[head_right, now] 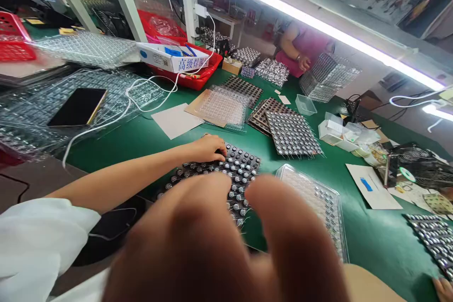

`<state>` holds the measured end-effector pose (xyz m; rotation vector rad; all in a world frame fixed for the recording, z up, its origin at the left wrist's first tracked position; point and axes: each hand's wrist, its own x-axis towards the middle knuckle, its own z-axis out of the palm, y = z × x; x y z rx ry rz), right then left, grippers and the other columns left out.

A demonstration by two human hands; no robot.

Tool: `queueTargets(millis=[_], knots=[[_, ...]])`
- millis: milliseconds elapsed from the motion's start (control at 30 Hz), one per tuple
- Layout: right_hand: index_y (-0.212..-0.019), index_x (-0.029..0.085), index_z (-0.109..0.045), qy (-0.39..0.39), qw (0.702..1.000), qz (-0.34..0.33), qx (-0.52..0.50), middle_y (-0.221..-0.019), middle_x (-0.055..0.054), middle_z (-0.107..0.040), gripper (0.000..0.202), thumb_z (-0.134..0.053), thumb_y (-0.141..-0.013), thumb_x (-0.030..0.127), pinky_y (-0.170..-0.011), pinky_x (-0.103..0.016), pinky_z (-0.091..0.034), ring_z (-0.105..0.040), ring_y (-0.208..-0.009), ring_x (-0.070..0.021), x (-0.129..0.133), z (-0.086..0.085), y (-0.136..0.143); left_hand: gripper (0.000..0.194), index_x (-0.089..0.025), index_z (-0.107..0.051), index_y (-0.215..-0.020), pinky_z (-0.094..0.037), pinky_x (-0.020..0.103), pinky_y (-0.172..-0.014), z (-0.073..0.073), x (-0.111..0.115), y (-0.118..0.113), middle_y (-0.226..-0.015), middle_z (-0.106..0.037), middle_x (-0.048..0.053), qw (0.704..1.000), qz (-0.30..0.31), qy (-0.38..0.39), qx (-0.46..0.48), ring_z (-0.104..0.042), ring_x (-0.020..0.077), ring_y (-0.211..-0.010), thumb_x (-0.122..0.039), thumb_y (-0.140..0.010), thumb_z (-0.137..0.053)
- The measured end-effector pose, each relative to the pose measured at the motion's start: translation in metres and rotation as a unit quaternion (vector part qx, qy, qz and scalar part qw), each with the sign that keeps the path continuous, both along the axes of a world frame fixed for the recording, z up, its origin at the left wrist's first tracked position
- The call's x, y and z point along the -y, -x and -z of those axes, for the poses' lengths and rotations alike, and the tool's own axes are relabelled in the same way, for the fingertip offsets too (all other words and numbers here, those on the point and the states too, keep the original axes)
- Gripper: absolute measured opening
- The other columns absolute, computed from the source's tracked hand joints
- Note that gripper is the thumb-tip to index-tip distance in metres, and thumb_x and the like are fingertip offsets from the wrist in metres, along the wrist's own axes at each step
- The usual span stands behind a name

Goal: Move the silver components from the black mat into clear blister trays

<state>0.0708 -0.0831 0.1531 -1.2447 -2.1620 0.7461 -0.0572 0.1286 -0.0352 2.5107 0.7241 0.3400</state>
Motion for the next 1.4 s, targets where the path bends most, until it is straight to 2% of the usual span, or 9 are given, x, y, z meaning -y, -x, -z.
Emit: queueTargets(millis=[133,200,333,433,833,1000,1133,1233,1400], knots=[[-0.088,0.027,-0.063,-0.116,0.958,0.079,0.251,-0.081,-0.007,-0.064,0.021,-0.045,-0.087,0.016,-0.082,-0.041,-0.042,-0.058,-0.090,-0.0236,-0.042,0.008,-0.005,0.007,-0.018,-0.065,-0.066,-0.040,0.036,-0.079,0.000,0.009,-0.009,-0.073,-0.066,0.007,1.000,-0.013,-0.008,-0.014,-0.058,0.0237,-0.077,-0.023,-0.071,-0.063],[-0.085,0.022,-0.065,-0.063,0.929,0.063,0.358,-0.079,-0.006,-0.064,0.021,-0.046,-0.085,0.012,-0.079,-0.037,-0.039,-0.058,-0.081,-0.0203,-0.071,0.040,-0.023,0.008,-0.017,-0.064,-0.069,-0.041,0.035,-0.076,0.003,0.012,-0.012,-0.076,-0.066,0.008,0.999,-0.027,-0.014,-0.019,-0.059,0.0238,-0.077,-0.023,-0.073,-0.061],[-0.094,0.020,-0.065,0.043,0.925,0.073,0.371,-0.092,-0.005,-0.066,0.022,-0.044,-0.090,0.019,-0.078,-0.026,-0.038,-0.058,-0.090,-0.0167,-0.116,0.112,-0.051,0.010,-0.017,-0.061,-0.079,-0.042,0.030,-0.073,0.009,0.008,-0.006,-0.084,-0.066,0.007,0.995,-0.085,0.016,0.046,-0.059,0.0206,-0.080,-0.025,-0.080,-0.055],[-0.096,0.019,-0.066,0.054,0.922,0.088,0.373,-0.096,-0.006,-0.065,0.022,-0.046,-0.091,0.026,-0.080,-0.025,-0.037,-0.057,-0.094,-0.0167,-0.130,0.142,-0.049,0.014,-0.017,-0.059,-0.080,-0.042,0.028,-0.070,0.009,0.000,0.008,-0.082,-0.066,0.004,0.980,-0.157,0.048,0.109,-0.059,0.0183,-0.078,-0.030,-0.083,-0.053],[-0.083,0.019,-0.067,0.077,0.899,0.100,0.420,-0.090,-0.007,-0.067,0.018,-0.051,-0.086,0.027,-0.068,-0.026,-0.039,-0.060,-0.083,-0.0184,-0.145,0.153,-0.028,0.021,-0.019,-0.061,-0.079,-0.045,0.027,-0.063,0.011,-0.010,0.027,-0.075,-0.067,0.001,0.947,-0.200,0.151,0.201,-0.060,0.0161,-0.070,-0.039,-0.078,-0.057],[-0.090,0.015,-0.066,0.051,0.899,0.123,0.416,-0.095,-0.011,-0.067,0.021,-0.050,-0.086,0.028,-0.077,-0.029,-0.040,-0.059,-0.090,-0.0213,-0.126,0.144,-0.022,0.036,-0.019,-0.066,-0.091,-0.049,0.028,-0.071,0.010,-0.012,0.029,-0.082,-0.071,0.002,0.938,-0.202,0.209,0.189,-0.064,0.0195,-0.079,-0.047,-0.070,-0.064],[-0.088,0.018,-0.063,0.004,0.936,0.137,0.324,-0.093,-0.006,-0.065,0.015,-0.052,-0.087,0.028,-0.080,-0.027,-0.039,-0.057,-0.091,-0.0178,-0.083,0.117,-0.040,0.042,-0.019,-0.068,-0.086,-0.050,0.029,-0.075,0.011,-0.020,0.030,-0.084,-0.073,0.002,0.930,-0.215,0.247,0.164,-0.065,0.0221,-0.081,-0.055,-0.063,-0.066],[-0.082,0.019,-0.059,-0.014,0.952,0.201,0.230,-0.087,-0.004,-0.063,0.010,-0.052,-0.087,0.024,-0.077,-0.026,-0.040,-0.055,-0.084,-0.0152,-0.029,0.098,-0.088,0.043,-0.020,-0.069,-0.085,-0.049,0.030,-0.078,0.007,-0.019,0.030,-0.084,-0.073,0.001,0.927,-0.234,0.245,0.162,-0.065,0.0230,-0.083,-0.056,-0.061,-0.067],[-0.081,0.019,-0.056,0.035,0.903,0.384,0.188,-0.075,-0.002,-0.059,0.015,-0.046,-0.088,0.027,-0.068,-0.028,-0.039,-0.053,-0.071,-0.0154,0.054,0.103,-0.213,0.041,-0.022,-0.069,-0.089,-0.049,0.030,-0.076,-0.020,0.014,0.002,-0.085,-0.072,0.001,0.931,-0.206,0.262,0.149,-0.064,0.0225,-0.083,-0.055,-0.064,-0.065]])
